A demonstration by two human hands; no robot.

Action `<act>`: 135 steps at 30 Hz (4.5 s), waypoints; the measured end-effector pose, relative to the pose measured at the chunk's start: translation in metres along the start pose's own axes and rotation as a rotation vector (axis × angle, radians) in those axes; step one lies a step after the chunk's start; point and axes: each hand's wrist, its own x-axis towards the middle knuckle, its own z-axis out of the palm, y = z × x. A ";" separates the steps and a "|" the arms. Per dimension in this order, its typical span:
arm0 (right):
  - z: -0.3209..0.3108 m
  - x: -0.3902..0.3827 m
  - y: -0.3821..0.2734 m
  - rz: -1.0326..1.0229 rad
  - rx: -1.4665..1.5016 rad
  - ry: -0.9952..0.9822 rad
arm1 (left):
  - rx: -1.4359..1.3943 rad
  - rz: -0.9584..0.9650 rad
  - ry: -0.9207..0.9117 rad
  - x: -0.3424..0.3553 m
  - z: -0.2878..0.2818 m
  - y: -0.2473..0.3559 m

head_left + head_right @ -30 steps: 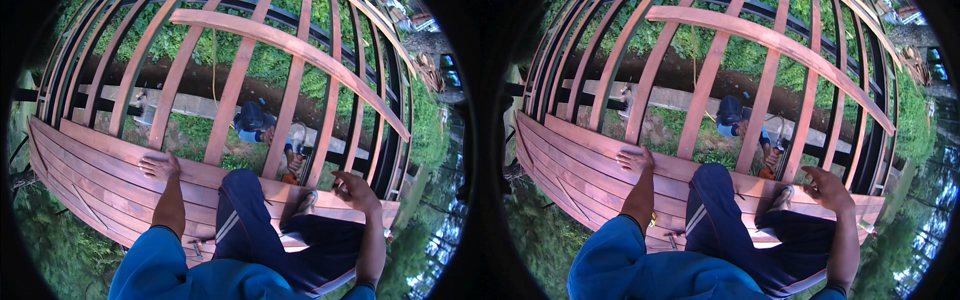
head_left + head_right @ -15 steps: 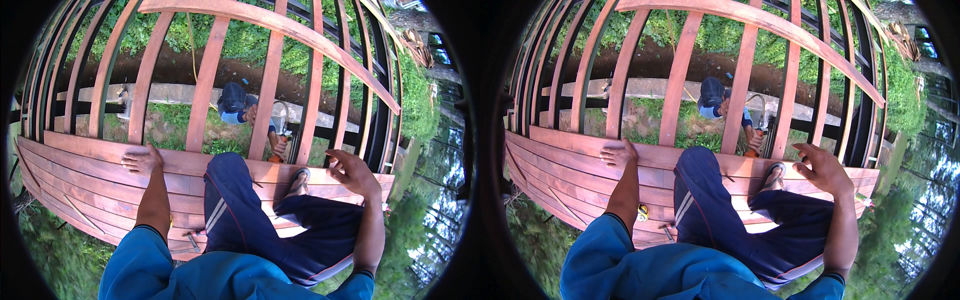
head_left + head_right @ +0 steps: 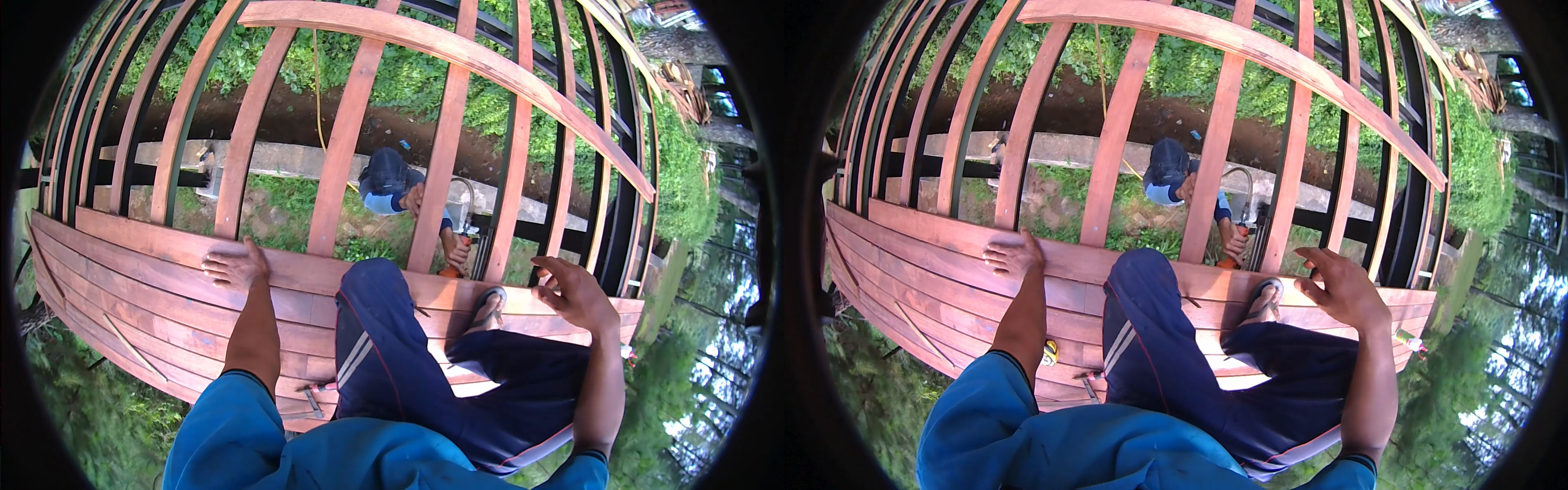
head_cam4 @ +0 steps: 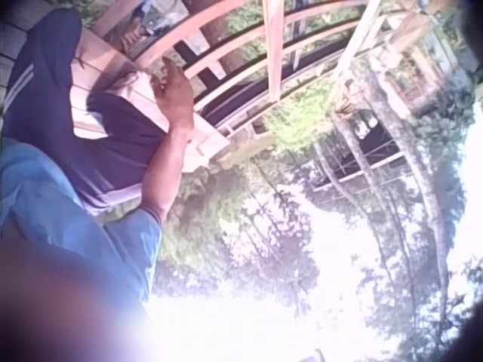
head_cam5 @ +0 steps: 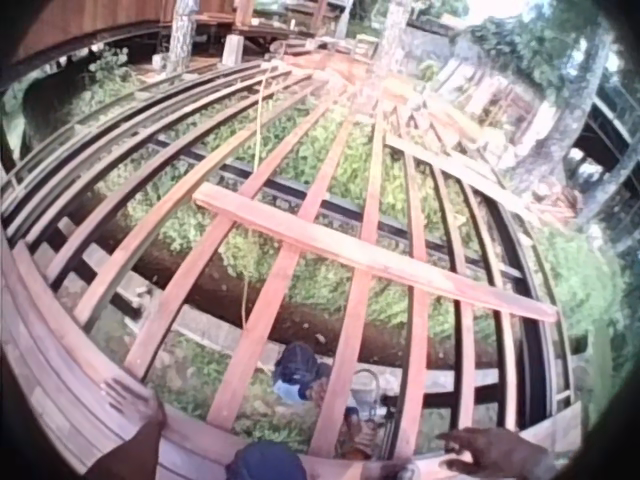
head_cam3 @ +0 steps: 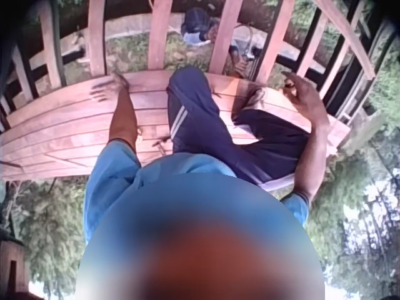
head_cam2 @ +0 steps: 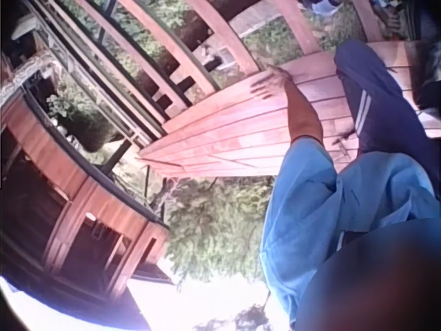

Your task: The person sits on a wooden deck and uses a tape measure to measure plank spacing, then uses a chisel and hammer to adjust and align wooden planks on a curved deck frame. The person repeatedly measures and adjusts the planks to fit the curved structure.

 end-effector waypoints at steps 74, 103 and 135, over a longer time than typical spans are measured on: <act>0.171 -0.028 -0.008 -0.109 -0.231 -0.404 | -0.080 0.047 0.050 -0.006 -0.007 -0.003; 0.191 -0.029 0.031 -0.381 -0.213 -0.283 | -0.288 0.011 -0.073 -0.014 -0.044 -0.006; 0.172 -0.034 -0.007 -0.078 -0.243 -0.363 | -0.067 0.020 -0.076 -0.007 -0.027 0.000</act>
